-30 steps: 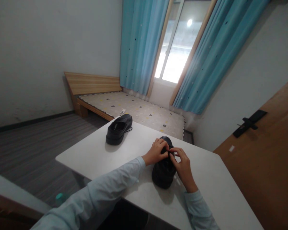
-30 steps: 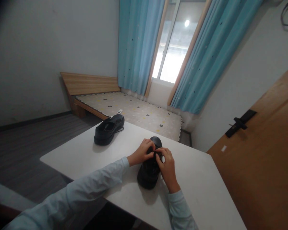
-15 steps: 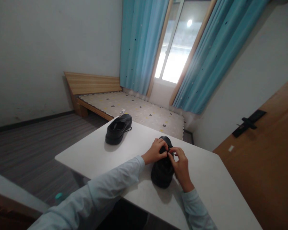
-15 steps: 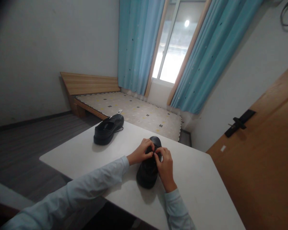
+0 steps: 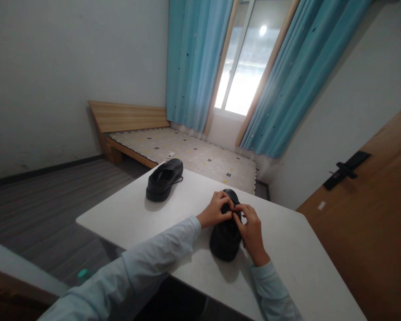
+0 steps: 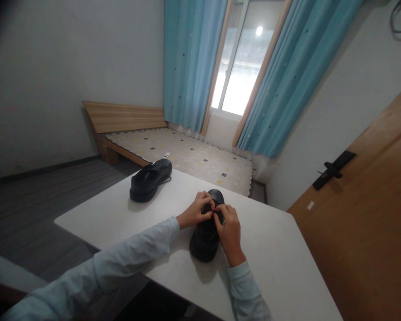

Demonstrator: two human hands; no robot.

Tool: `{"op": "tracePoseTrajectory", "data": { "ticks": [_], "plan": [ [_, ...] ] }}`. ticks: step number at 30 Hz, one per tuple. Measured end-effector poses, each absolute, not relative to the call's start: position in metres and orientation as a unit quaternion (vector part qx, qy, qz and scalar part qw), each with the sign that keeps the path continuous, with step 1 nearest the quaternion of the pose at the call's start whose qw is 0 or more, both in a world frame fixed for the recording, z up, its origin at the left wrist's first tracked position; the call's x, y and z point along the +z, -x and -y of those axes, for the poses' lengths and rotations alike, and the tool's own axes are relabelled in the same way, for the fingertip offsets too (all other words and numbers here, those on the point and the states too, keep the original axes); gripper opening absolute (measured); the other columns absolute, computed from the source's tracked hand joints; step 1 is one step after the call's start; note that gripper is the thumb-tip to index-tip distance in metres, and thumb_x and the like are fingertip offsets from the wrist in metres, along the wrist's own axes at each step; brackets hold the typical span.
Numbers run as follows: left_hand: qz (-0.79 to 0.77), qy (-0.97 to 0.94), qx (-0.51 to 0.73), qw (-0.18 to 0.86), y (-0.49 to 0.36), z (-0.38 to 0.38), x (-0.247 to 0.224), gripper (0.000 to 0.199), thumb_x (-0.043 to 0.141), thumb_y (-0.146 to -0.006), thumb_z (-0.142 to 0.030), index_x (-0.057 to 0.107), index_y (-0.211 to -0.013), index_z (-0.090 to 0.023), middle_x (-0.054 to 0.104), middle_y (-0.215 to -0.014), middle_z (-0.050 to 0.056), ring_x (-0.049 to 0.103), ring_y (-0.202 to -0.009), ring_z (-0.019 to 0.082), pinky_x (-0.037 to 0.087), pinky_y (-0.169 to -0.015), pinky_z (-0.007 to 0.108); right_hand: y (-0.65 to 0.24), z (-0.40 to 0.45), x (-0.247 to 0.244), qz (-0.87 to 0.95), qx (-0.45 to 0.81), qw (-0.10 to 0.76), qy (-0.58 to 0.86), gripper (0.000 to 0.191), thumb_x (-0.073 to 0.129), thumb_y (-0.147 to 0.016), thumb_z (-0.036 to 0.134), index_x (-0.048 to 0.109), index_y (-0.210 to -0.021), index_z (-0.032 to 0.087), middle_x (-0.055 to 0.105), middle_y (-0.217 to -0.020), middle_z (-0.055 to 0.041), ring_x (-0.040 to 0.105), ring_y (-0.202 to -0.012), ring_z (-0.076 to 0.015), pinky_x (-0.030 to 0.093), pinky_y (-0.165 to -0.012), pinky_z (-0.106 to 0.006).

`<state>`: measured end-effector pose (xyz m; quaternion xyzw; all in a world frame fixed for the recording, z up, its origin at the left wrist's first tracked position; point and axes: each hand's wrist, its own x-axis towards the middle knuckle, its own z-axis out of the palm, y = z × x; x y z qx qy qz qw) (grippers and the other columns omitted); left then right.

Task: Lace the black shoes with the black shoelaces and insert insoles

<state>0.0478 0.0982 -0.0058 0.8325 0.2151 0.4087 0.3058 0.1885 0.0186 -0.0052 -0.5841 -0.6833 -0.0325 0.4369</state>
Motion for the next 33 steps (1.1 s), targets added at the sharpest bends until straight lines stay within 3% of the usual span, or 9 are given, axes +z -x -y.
{"op": "tracePoseTrajectory", "data": {
  "ticks": [22,33],
  "plan": [
    [-0.224,-0.836,0.417,0.278,-0.048,-0.0963,-0.0038,0.013,0.058,-0.07,-0.018,0.057,-0.083,-0.017,0.049,-0.096,0.006,0.042,-0.1,0.023,0.036,-0.093,0.038,-0.1876,-0.0191,-0.0096,0.628,-0.002,0.511,0.587,0.005,0.055,-0.078,0.023,0.055,-0.082,0.02,0.063,-0.089,-0.006,0.057,-0.085,-0.021,0.047,-0.069,-0.034],
    [-0.22,-0.839,0.414,0.277,-0.0476,-0.0954,-0.0031,0.012,0.056,-0.071,-0.017,0.056,-0.082,-0.017,0.049,-0.095,0.006,0.042,-0.1,0.023,0.036,-0.094,0.037,-0.1885,-0.0188,-0.0047,0.663,0.01,0.495,0.561,0.003,0.056,-0.078,0.022,0.055,-0.08,0.021,0.061,-0.091,-0.0052,0.055,-0.091,-0.022,0.044,-0.073,-0.035]
  ]
}}
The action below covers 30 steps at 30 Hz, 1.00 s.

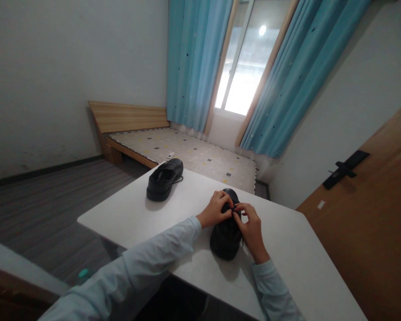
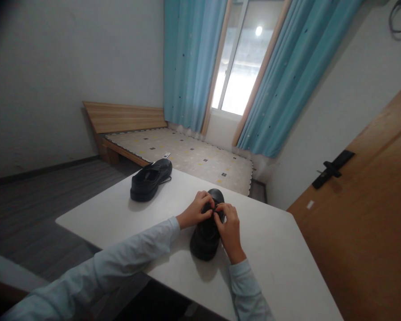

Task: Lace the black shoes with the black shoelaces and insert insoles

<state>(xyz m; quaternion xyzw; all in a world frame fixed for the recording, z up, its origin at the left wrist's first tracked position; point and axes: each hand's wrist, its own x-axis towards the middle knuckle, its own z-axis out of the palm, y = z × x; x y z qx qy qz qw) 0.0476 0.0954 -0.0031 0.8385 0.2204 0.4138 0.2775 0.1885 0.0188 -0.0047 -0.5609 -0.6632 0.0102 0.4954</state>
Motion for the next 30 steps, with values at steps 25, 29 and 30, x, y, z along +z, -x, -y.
{"op": "tracePoseTrajectory", "data": {
  "ticks": [25,29,30],
  "plan": [
    [-0.225,-0.85,0.417,0.231,-0.0443,-0.0959,-0.002,0.012,0.064,-0.073,-0.026,0.062,-0.083,-0.019,0.051,-0.1,0.007,0.043,-0.105,0.024,0.035,-0.096,0.039,-0.1843,-0.0198,-0.0069,0.465,0.144,0.668,0.563,0.01,0.046,-0.083,0.032,0.04,-0.086,0.023,0.064,-0.079,-0.0004,0.061,-0.074,-0.0168,0.048,-0.066,-0.032],
    [-0.214,-0.852,0.416,0.237,-0.045,-0.0948,-0.0022,0.011,0.062,-0.073,-0.023,0.061,-0.083,-0.018,0.052,-0.098,0.007,0.044,-0.102,0.022,0.036,-0.094,0.037,-0.1828,-0.0202,-0.0073,0.434,0.149,0.672,0.581,0.013,0.046,-0.083,0.034,0.038,-0.087,0.024,0.068,-0.075,-0.0002,0.064,-0.069,-0.0172,0.048,-0.066,-0.033],
    [-0.21,-0.852,0.417,0.237,-0.0454,-0.0947,-0.0027,0.012,0.062,-0.073,-0.022,0.061,-0.084,-0.017,0.052,-0.097,0.007,0.044,-0.101,0.022,0.037,-0.094,0.037,-0.1827,-0.0203,-0.0076,0.427,0.15,0.674,0.584,0.013,0.045,-0.083,0.034,0.038,-0.088,0.024,0.068,-0.075,-0.0001,0.064,-0.068,-0.017,0.048,-0.066,-0.033]
  ]
}}
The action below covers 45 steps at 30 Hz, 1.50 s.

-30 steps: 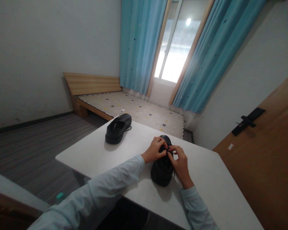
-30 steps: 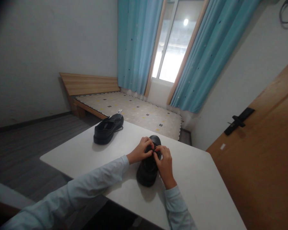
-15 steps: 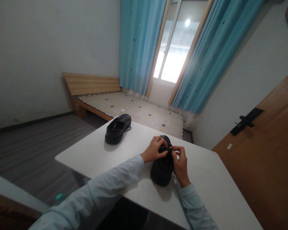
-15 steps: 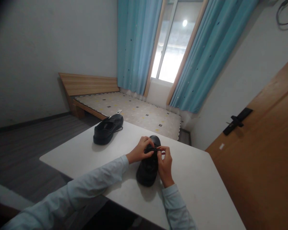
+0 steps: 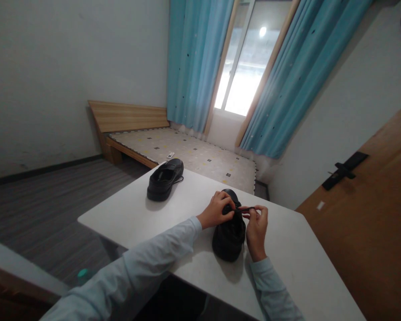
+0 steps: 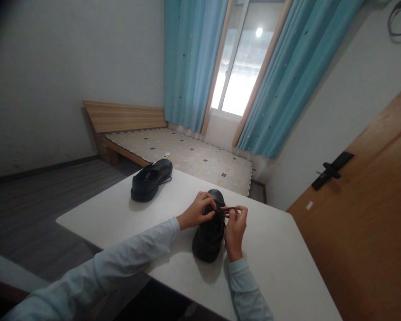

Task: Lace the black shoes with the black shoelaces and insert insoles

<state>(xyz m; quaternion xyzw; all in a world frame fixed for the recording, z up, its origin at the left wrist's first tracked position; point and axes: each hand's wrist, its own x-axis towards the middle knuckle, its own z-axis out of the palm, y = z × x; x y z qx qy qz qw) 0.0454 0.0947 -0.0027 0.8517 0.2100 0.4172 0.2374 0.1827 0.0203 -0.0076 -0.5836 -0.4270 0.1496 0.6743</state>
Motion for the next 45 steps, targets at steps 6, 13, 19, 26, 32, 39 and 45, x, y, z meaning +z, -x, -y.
{"op": "tracePoseTrajectory", "data": {
  "ticks": [6,13,19,26,32,39,45],
  "plan": [
    [-0.202,-0.85,0.423,0.239,-0.047,-0.095,-0.004,0.013,0.059,-0.072,-0.018,0.061,-0.085,-0.017,0.052,-0.097,0.007,0.044,-0.1,0.022,0.036,-0.094,0.036,-0.191,-0.023,-0.008,0.38,0.175,0.722,0.551,0.016,0.043,-0.083,0.037,0.036,-0.088,0.024,0.067,-0.07,0.002,0.066,-0.064,-0.0166,0.051,-0.061,-0.032],
    [-0.196,-0.857,0.396,0.265,-0.044,-0.093,0.001,0.012,0.055,-0.068,-0.015,0.057,-0.08,-0.017,0.05,-0.094,0.006,0.043,-0.097,0.022,0.035,-0.094,0.037,-0.212,-0.029,-0.014,0.309,0.23,0.717,0.58,0.041,0.065,-0.067,0.038,0.037,-0.093,0.024,0.064,-0.084,0.0009,0.063,-0.066,-0.0145,0.052,-0.058,-0.029],
    [-0.176,-0.873,0.364,0.273,-0.04,-0.092,0.003,0.008,0.052,-0.071,-0.018,0.058,-0.076,-0.018,0.049,-0.093,0.005,0.042,-0.094,0.021,0.035,-0.093,0.037,-0.234,-0.033,-0.029,0.33,0.111,0.706,0.617,0.053,0.068,-0.064,0.034,0.036,-0.105,0.026,0.056,-0.101,-0.0032,0.06,-0.082,-0.0174,0.052,-0.068,-0.034],
    [-0.183,-0.865,0.379,0.272,-0.042,-0.095,0.001,0.025,0.049,-0.083,-0.033,0.057,-0.067,-0.017,0.047,-0.087,0.006,0.042,-0.091,0.02,0.037,-0.089,0.037,-0.233,-0.02,-0.008,0.391,-0.091,0.646,0.649,0.045,0.06,-0.069,0.028,0.051,-0.113,0.019,0.054,-0.117,-0.0112,0.049,-0.109,-0.0272,0.034,-0.097,-0.049],
    [-0.188,-0.839,0.413,0.3,-0.041,-0.094,0.004,0.014,0.052,-0.082,-0.027,0.062,-0.079,-0.018,0.051,-0.093,0.006,0.045,-0.097,0.02,0.037,-0.092,0.035,-0.213,-0.02,-0.003,0.501,0.073,0.595,0.625,0.025,0.058,-0.076,0.04,0.065,-0.084,0.017,0.066,-0.09,-0.0076,0.059,-0.086,-0.0228,0.046,-0.081,-0.043],
    [-0.208,-0.824,0.434,0.301,-0.04,-0.094,0.005,0.019,0.051,-0.074,-0.015,0.06,-0.091,-0.018,0.054,-0.098,0.006,0.046,-0.102,0.021,0.036,-0.095,0.036,-0.203,-0.022,-0.005,0.531,0.156,0.579,0.599,0.031,0.064,-0.073,0.047,0.066,-0.078,0.017,0.067,-0.081,-0.0063,0.061,-0.079,-0.0212,0.052,-0.07,-0.036],
    [-0.184,-0.845,0.405,0.296,-0.04,-0.096,0.001,0.032,0.057,-0.07,-0.021,0.056,-0.102,-0.017,0.052,-0.107,0.008,0.043,-0.107,0.024,0.034,-0.098,0.038,-0.202,-0.022,-0.004,0.541,0.171,0.566,0.599,0.031,0.067,-0.069,0.047,0.066,-0.077,0.017,0.066,-0.081,-0.0062,0.061,-0.079,-0.0216,0.052,-0.067,-0.035]
  ]
}}
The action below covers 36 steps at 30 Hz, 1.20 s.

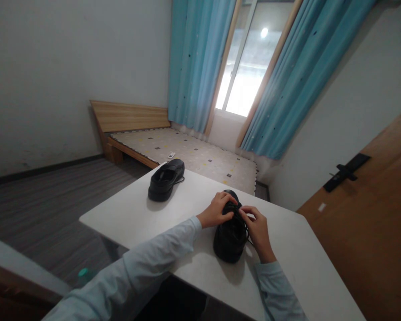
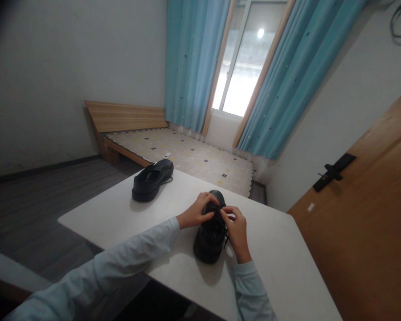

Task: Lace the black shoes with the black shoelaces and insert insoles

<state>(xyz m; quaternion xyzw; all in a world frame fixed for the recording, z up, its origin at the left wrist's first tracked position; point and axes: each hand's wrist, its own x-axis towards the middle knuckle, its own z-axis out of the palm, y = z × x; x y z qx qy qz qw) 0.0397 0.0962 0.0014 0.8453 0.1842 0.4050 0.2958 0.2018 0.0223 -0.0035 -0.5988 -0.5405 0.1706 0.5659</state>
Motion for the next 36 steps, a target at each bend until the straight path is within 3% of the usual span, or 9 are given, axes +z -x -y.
{"op": "tracePoseTrajectory", "data": {
  "ticks": [5,14,28,32,36],
  "plan": [
    [-0.167,-0.862,0.373,0.3,-0.042,-0.099,-0.005,0.045,0.059,-0.065,-0.02,0.052,-0.109,-0.018,0.05,-0.116,0.009,0.041,-0.114,0.026,0.032,-0.101,0.041,-0.204,-0.024,-0.003,0.548,0.185,0.554,0.599,0.031,0.067,-0.069,0.047,0.064,-0.075,0.017,0.064,-0.081,-0.0061,0.06,-0.081,-0.0222,0.05,-0.067,-0.035],
    [-0.2,-0.858,0.367,0.297,-0.043,-0.103,-0.005,0.044,0.057,-0.065,-0.02,0.049,-0.109,-0.017,0.054,-0.114,0.009,0.05,-0.107,0.026,0.037,-0.096,0.041,-0.206,-0.031,-0.003,0.578,0.159,0.538,0.593,0.031,0.061,-0.073,0.049,0.06,-0.074,0.018,0.06,-0.075,-0.0042,0.057,-0.075,-0.0205,0.048,-0.065,-0.034],
    [-0.215,-0.865,0.356,0.279,-0.041,-0.104,-0.003,0.044,0.058,-0.066,-0.021,0.049,-0.109,-0.017,0.054,-0.113,0.009,0.05,-0.106,0.026,0.038,-0.095,0.042,-0.202,-0.041,0.021,0.64,0.087,0.454,0.614,0.015,0.05,-0.079,0.032,0.053,-0.071,0.02,0.059,-0.067,-0.0019,0.055,-0.066,-0.0183,0.041,-0.064,-0.031],
    [-0.215,-0.867,0.354,0.276,-0.041,-0.105,-0.005,0.044,0.058,-0.065,-0.021,0.05,-0.108,-0.017,0.054,-0.112,0.009,0.05,-0.106,0.026,0.037,-0.096,0.041,-0.204,-0.046,0.023,0.631,0.183,0.483,0.578,0.018,0.058,-0.075,0.036,0.053,-0.071,0.02,0.059,-0.065,-0.0011,0.055,-0.063,-0.0174,0.042,-0.061,-0.03],
    [-0.212,-0.87,0.352,0.273,-0.041,-0.105,-0.005,0.044,0.058,-0.066,-0.022,0.049,-0.109,-0.017,0.054,-0.113,0.009,0.05,-0.106,0.026,0.037,-0.096,0.041,-0.211,-0.043,0.021,0.566,0.356,0.526,0.525,0.035,0.067,-0.071,0.042,0.054,-0.094,0.019,0.06,-0.063,0.0015,0.057,-0.061,-0.0157,0.044,-0.06,-0.028]
  ]
}}
